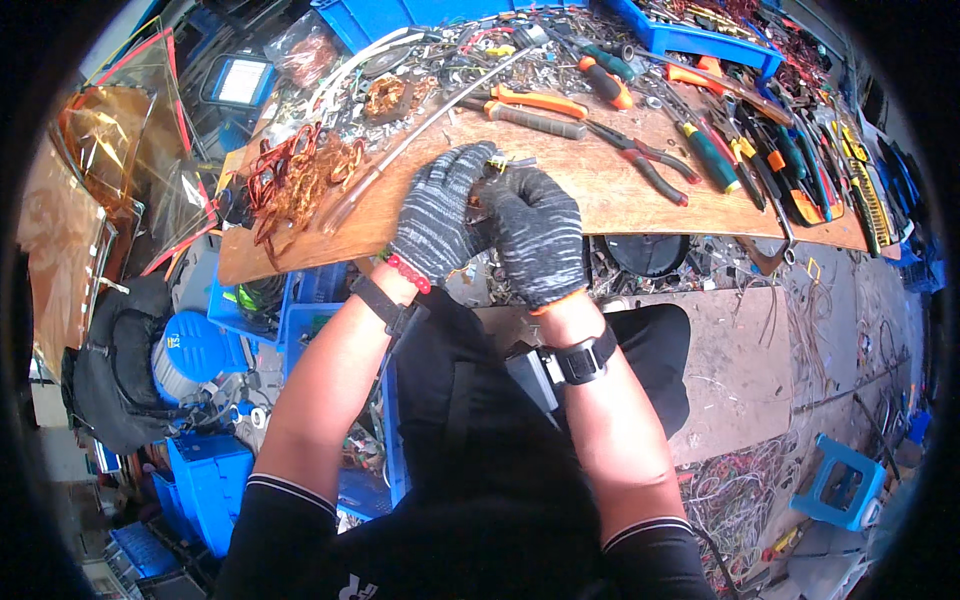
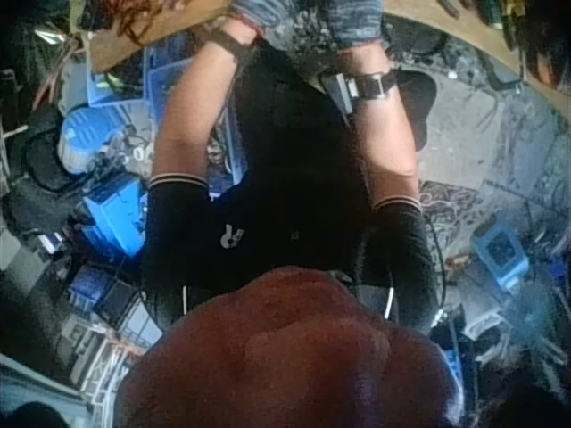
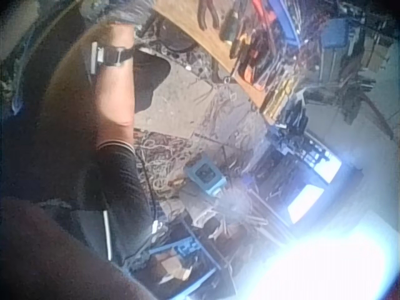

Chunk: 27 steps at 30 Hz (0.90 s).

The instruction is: Disassembling electronic components from a motor part using pliers and a screwdriver.

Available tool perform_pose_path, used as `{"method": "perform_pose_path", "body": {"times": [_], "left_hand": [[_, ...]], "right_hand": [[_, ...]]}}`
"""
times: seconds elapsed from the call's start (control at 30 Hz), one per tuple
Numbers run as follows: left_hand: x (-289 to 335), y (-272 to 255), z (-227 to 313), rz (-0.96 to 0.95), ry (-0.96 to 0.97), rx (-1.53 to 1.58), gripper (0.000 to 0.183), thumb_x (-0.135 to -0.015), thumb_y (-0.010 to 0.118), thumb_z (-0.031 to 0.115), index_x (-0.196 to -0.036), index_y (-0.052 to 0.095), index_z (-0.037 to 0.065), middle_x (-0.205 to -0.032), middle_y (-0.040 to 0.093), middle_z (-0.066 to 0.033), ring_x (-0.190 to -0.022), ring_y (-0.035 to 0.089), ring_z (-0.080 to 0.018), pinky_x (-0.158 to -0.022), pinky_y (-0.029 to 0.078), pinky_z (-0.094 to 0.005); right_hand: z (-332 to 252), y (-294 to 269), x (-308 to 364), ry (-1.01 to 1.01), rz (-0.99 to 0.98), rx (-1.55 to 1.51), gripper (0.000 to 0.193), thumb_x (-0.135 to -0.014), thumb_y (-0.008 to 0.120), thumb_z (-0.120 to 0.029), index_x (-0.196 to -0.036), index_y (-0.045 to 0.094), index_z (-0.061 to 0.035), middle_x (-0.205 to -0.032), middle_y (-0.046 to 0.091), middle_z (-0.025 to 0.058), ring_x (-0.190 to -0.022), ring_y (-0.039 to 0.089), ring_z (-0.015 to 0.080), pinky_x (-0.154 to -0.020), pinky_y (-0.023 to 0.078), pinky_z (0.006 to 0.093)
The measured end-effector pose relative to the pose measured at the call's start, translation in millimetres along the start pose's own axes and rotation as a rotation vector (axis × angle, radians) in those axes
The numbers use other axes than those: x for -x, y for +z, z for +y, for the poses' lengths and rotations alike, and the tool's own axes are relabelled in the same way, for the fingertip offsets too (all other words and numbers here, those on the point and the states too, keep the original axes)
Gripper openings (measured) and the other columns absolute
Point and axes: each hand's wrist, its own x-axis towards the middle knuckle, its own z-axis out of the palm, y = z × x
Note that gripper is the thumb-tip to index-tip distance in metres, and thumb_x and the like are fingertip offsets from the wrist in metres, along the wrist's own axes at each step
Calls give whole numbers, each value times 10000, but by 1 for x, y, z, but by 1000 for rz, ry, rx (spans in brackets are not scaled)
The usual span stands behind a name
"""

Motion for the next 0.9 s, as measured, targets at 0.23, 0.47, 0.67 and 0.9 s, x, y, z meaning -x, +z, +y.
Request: {"method": "perform_pose_path", "body": {"times": [0.23,0.47,0.67,0.9], "left_hand": [[-2,-2,2,9,42,12,850,-710,874,313,-1448,531,69,-1394,615,-178,-1281,572,-397,-1094,452,-518],[-3,20,-16,-27,-140,-137,843,-783,854,358,-1484,503,48,-1368,623,-201,-1262,570,-415,-1106,440,-514],[-6,7,2,34,-100,-36,882,-760,891,338,-1481,499,13,-1342,624,-241,-1242,578,-430,-1092,456,-504],[-7,1,7,3,-115,-23,904,-718,913,295,-1469,503,3,-1332,626,-248,-1251,589,-422,-1092,476,-486]], "right_hand": [[1,-20,-1,-23,-188,169,161,-928,702,-143,-973,716,12,-827,712,86,-731,625,131,-692,517,323],[31,-3,34,-649,-235,467,143,-972,699,-165,-982,684,-23,-839,671,100,-769,620,242,-715,509,389],[43,2,69,-443,-170,260,112,-934,735,-117,-935,682,-18,-784,650,160,-717,628,330,-672,495,453],[26,-35,47,-433,64,413,287,-906,768,-163,-1131,653,-25,-951,673,178,-812,685,334,-726,564,415]]}}
